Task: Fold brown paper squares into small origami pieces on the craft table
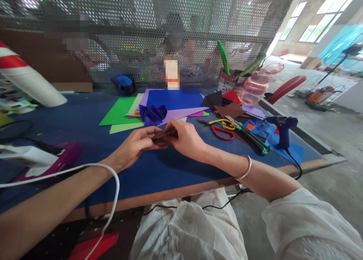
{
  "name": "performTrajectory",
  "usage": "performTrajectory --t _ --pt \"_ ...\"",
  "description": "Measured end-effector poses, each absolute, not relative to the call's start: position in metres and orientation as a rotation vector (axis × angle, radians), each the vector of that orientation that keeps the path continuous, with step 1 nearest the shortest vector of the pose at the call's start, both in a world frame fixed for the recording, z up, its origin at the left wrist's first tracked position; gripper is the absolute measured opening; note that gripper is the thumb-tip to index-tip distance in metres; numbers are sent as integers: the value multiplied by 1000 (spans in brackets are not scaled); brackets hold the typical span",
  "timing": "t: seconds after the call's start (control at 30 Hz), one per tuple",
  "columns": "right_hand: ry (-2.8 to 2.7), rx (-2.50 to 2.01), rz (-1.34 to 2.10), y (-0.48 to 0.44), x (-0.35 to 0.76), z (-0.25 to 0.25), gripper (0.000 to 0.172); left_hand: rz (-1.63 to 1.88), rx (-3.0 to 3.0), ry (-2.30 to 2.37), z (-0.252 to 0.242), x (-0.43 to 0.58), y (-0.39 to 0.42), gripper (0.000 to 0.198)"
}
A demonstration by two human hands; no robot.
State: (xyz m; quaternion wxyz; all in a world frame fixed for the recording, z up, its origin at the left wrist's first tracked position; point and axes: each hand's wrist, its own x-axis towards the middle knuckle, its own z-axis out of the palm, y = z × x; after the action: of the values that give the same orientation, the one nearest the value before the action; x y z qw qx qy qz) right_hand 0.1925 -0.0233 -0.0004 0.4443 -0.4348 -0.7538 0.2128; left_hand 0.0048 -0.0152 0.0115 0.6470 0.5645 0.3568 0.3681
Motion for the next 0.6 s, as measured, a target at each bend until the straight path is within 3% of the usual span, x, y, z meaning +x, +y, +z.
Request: performTrajectory --t 0.33,0.5,0.6 --pt "-1799 -1074 644 -22 187 -11 13 835 1286 885 -1 7 -12 26" --pt "-1864 -1214 572 -19 189 -10 20 860 1307 894 -1 8 -13 21" --pt "-1966 -1291 499 -18 191 -10 7 912 1351 923 -1 9 -15 32"
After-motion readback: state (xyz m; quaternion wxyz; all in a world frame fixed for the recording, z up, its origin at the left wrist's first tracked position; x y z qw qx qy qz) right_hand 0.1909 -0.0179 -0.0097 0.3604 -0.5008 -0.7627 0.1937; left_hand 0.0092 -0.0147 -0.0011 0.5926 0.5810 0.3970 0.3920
